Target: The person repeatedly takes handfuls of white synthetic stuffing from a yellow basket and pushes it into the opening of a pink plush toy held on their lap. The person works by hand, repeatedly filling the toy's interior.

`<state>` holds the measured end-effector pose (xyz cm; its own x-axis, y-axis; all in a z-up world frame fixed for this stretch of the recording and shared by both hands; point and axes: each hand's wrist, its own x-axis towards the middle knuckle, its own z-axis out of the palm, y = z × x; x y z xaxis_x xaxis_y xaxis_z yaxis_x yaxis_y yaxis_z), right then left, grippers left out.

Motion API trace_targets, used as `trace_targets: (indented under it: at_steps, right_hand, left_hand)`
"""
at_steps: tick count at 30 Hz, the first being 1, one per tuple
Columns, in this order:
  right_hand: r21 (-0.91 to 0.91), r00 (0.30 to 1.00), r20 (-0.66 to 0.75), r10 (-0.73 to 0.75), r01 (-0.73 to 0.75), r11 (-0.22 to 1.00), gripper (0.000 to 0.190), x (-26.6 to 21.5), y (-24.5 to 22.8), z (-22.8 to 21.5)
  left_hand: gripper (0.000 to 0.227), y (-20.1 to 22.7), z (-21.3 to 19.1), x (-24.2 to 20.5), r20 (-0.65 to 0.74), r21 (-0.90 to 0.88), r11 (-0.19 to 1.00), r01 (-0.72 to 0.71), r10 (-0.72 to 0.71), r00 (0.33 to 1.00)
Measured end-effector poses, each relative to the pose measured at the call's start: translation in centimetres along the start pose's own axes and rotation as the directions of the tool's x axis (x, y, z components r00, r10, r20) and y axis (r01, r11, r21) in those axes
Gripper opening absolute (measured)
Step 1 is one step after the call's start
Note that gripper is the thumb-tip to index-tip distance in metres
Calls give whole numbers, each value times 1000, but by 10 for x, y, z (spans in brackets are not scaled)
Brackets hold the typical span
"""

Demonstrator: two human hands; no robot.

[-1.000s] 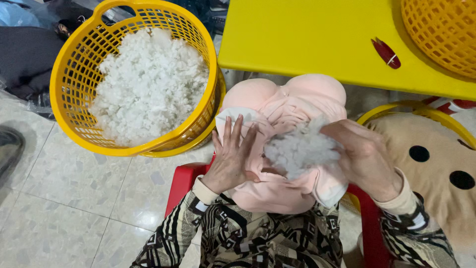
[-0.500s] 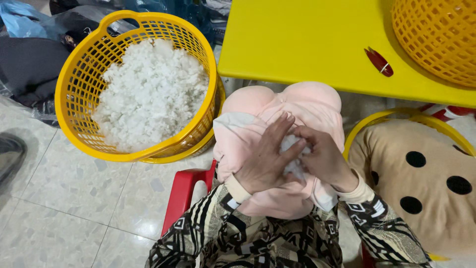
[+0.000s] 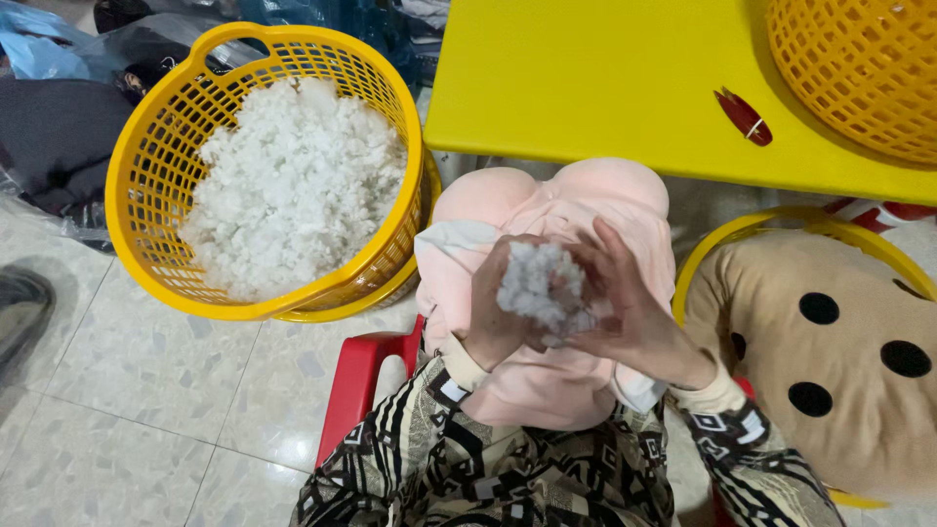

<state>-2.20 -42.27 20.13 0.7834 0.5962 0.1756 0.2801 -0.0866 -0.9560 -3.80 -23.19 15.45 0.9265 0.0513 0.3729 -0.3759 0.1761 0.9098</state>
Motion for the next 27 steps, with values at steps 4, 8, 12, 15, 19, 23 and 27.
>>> trace_targets:
  at_steps: [4, 8, 12, 15, 19, 23, 27]
  right_hand:
    - [-295, 983, -144, 115, -154, 943, 100, 5, 25, 37]
    - [-594, 964, -112, -240, 129, 794, 63, 3, 55, 51]
    - [-751, 972, -48, -228, 115, 650, 47, -7, 77, 50]
    - [-869, 993, 36, -115, 88, 486, 36, -11, 83, 51]
    - [-926, 992, 85, -90, 112, 359, 31, -15, 77, 60]
    - [-952, 991, 74, -110, 103, 287, 43, -16, 57, 59]
    - [-886, 989, 129, -75, 149, 439, 68, -15, 22, 37]
  left_hand:
    - [26, -2, 7, 4, -95, 307, 948, -82, 117, 989]
    - [15, 0, 2, 18, -11, 733, 615, -290, 438, 899]
    - [27, 8, 1, 26, -216, 526, 851, -4, 138, 967]
    - [27, 21, 1, 35, -356, 24, 996, 89, -74, 932]
    - [34, 47, -8, 47, -342, -405, 914, 35, -187, 921]
    - [38, 63, -23, 55, -345, -382, 924, 12, -155, 926]
    - [38, 58, -41, 60, -378, -367, 930, -2, -148, 914]
